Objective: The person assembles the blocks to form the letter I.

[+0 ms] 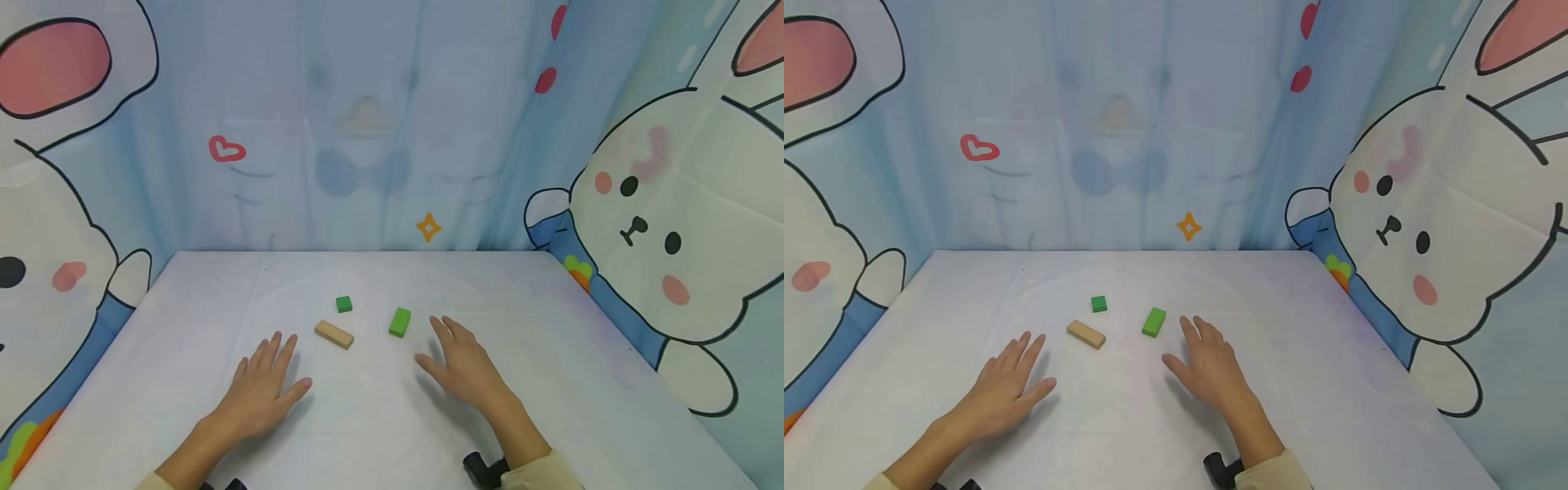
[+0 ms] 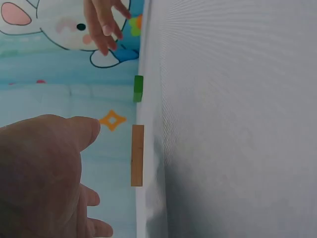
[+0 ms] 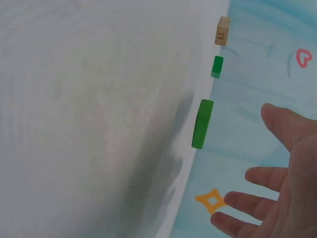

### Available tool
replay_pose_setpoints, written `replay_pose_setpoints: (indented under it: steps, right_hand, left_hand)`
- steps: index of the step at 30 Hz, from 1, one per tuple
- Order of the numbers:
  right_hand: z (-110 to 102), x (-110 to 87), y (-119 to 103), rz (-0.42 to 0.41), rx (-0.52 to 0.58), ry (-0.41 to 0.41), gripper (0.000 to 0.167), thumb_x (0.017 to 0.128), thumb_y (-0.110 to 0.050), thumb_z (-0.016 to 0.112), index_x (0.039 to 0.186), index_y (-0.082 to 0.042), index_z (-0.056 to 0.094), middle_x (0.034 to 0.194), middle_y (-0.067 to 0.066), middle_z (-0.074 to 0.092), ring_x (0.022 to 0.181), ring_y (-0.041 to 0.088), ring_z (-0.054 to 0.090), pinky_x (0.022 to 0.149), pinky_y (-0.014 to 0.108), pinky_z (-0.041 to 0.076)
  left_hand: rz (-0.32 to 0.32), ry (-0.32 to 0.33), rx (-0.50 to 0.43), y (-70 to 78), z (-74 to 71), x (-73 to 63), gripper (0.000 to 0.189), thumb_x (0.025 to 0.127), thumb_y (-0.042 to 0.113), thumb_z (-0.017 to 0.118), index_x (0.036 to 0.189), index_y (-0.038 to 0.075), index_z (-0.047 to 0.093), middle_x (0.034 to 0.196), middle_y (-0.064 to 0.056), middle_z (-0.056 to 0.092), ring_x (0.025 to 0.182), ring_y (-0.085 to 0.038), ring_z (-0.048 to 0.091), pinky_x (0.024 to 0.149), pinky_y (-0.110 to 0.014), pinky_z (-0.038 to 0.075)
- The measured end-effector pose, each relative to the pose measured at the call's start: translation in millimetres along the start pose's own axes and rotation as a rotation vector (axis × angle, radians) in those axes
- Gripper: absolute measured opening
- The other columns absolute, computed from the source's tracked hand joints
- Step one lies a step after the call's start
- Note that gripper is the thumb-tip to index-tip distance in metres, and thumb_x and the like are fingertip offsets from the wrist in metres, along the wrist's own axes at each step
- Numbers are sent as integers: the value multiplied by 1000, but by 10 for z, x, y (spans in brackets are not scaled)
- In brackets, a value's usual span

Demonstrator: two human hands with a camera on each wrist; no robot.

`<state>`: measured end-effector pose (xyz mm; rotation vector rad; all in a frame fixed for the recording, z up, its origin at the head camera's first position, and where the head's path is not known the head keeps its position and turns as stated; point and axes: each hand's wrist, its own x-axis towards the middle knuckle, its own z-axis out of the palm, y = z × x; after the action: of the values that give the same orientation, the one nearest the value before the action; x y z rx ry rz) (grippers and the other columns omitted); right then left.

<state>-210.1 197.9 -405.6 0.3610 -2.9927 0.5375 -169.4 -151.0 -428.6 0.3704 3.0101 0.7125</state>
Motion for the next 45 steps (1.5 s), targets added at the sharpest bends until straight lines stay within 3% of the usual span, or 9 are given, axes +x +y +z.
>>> replay_pose_setpoints:
  steps: [14,31,45]
  right_hand:
    - [80,112,-8,37,51,-12,80,100,-47,63,161,-5,33,165,26,32,151,47,33,115,67,36]
    - [81,220,-38,90,97,-29,81,100,-46,64,161,-4,32,164,26,33,151,47,33,115,65,37]
    - [161,345,-47,85,106,-24,81,99,-46,65,159,-1,35,160,28,38,147,49,39,114,63,40]
  left_hand:
    - [18,-14,-28,117,94,111,80,105,52,50,165,7,21,171,-25,15,157,-51,15,119,-76,13]
    - [-35,-33,-43,94,123,162,80,106,51,49,165,7,20,171,-26,16,156,-52,14,119,-76,11]
    - [-45,8,-73,82,158,266,81,105,49,52,165,6,19,170,-26,19,157,-51,15,120,-75,11]
